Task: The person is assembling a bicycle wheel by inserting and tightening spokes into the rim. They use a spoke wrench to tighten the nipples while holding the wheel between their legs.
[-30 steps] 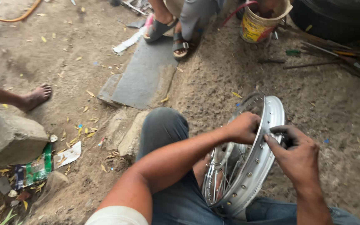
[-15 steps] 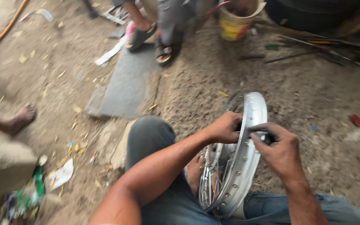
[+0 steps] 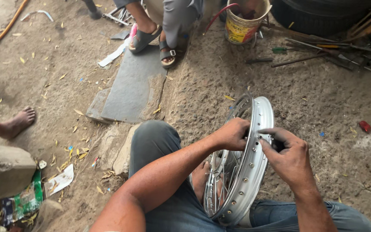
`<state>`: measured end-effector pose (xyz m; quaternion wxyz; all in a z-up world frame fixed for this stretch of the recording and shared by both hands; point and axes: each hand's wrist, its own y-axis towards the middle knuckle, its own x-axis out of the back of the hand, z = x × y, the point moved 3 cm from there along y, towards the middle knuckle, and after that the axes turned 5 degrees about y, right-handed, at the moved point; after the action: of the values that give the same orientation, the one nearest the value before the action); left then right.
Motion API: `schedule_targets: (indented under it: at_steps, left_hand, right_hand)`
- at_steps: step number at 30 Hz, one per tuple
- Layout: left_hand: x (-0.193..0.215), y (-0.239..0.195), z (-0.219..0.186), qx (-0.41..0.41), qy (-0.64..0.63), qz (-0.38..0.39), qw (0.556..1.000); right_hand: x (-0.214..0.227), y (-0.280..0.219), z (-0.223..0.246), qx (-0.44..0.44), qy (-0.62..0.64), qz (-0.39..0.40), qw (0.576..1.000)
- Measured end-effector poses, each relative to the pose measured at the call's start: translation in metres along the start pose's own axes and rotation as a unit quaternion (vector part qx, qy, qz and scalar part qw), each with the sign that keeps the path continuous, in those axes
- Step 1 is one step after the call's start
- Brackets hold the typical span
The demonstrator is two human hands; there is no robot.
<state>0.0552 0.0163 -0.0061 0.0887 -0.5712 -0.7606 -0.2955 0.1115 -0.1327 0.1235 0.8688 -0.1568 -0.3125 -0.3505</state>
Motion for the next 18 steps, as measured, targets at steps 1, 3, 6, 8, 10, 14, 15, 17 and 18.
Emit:
schedule_targets:
  at_steps: [1, 3, 6, 8, 10, 14, 15, 17, 18]
  left_hand:
    - [-0.002, 0.001, 0.001, 0.011, 0.009, 0.013, 1.000]
    - [-0.003, 0.001, 0.002, 0.000, -0.004, 0.005, 1.000]
    - [0.001, -0.001, 0.003, -0.038, -0.002, -0.008, 0.999]
    - [0.002, -0.003, 0.006, -0.020, -0.050, 0.001, 0.999]
    - [0.000, -0.004, 0.011, 0.052, -0.152, 0.027, 0.987]
    - [0.001, -0.008, 0.007, 0.047, -0.231, 0.050, 0.971]
    - [0.002, -0.008, 0.006, 0.044, -0.239, 0.048, 0.969]
    - [0.000, -0.006, 0.002, 0.050, -0.228, 0.030, 0.972]
    - [-0.003, -0.005, 0.000, 0.061, -0.208, 0.013, 0.976]
  right_hand:
    - [0.000, 0.000, 0.000, -0.005, -0.027, -0.007, 1.000]
    - [0.000, 0.000, 0.000, -0.018, -0.078, -0.025, 0.997]
    - [0.000, -0.001, 0.007, 0.073, -0.029, -0.007, 0.997]
    - [0.000, -0.002, 0.005, 0.014, -0.059, -0.014, 0.998]
    - [-0.001, -0.005, 0.007, 0.031, -0.101, -0.028, 0.994]
    - [-0.007, -0.012, 0.016, 0.099, -0.180, -0.036, 0.978]
    - [-0.008, -0.011, 0.017, 0.086, -0.193, -0.031, 0.977]
    - [-0.005, -0.012, 0.019, 0.102, -0.154, -0.056, 0.981]
    - [-0.003, -0.012, 0.019, 0.107, -0.135, -0.069, 0.983]
